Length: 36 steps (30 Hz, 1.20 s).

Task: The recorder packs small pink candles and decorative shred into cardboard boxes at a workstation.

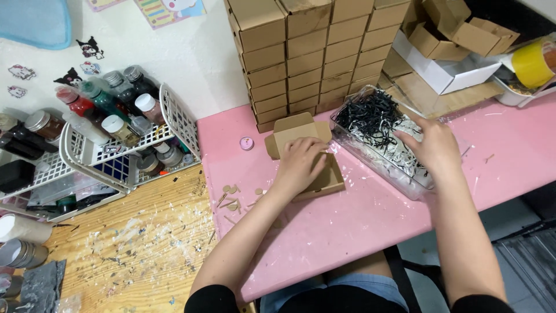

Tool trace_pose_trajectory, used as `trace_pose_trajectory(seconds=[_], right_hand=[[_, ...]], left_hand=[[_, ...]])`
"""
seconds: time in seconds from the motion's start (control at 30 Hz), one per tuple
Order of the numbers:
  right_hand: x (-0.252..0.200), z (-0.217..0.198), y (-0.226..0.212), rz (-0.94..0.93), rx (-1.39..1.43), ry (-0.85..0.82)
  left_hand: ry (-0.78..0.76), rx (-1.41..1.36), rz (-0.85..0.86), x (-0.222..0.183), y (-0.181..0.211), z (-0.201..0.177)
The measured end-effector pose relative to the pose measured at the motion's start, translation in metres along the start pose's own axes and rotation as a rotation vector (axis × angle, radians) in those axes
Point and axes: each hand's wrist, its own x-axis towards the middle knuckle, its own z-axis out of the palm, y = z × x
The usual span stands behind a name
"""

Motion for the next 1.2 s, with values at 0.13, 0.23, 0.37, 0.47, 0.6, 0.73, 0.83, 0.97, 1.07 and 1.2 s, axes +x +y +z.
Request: trace_pose_trajectory(seconds=[0.13,0.23,0.37,0.47,0.6,0.73,0.83,0.97,1.07,1.2], right_hand=[[0.023,0.009,-0.003,-0.149,-0.045,0.056],[0.048,0.033,0.007,-0.417,-0.071,0.152],[0.072,0.065,0.035,-0.279,-0.002,-0.2],[0.074,0.056,0.037,-0.259,0.062,-0.272],[0.068,0.022,0.034,-0.153,0.27,-0.306],[0.07,0.001,0.047,-0.228,0.217,-0.209],[0.067,-0.012,0.047,-0.24,0.314,-0.214],[0.062,-0.031,0.031,-0.211,0.256,-0.16],[0.059,-0.041,0.023,-0.237,0.248,-0.118],[0.056,-0.062,0.008,-0.255,0.228,-0.055]], left_hand=[[-0.072,0.014,-0.001,0.028,0.026,0.015],[-0.151,0.05,-0.044,0.05,0.044,0.035],[-0.138,-0.073,-0.15,0.077,0.06,0.071],[-0.132,-0.115,-0.214,0.1,0.07,0.092],[-0.128,-0.125,-0.323,0.114,0.062,0.126],[-0.086,-0.183,-0.361,0.125,0.068,0.124],[-0.088,-0.211,-0.395,0.131,0.071,0.122],[-0.088,-0.178,-0.404,0.132,0.066,0.128],[-0.107,-0.14,-0.427,0.129,0.052,0.14],[-0.191,-0.065,-0.502,0.132,0.043,0.153]])
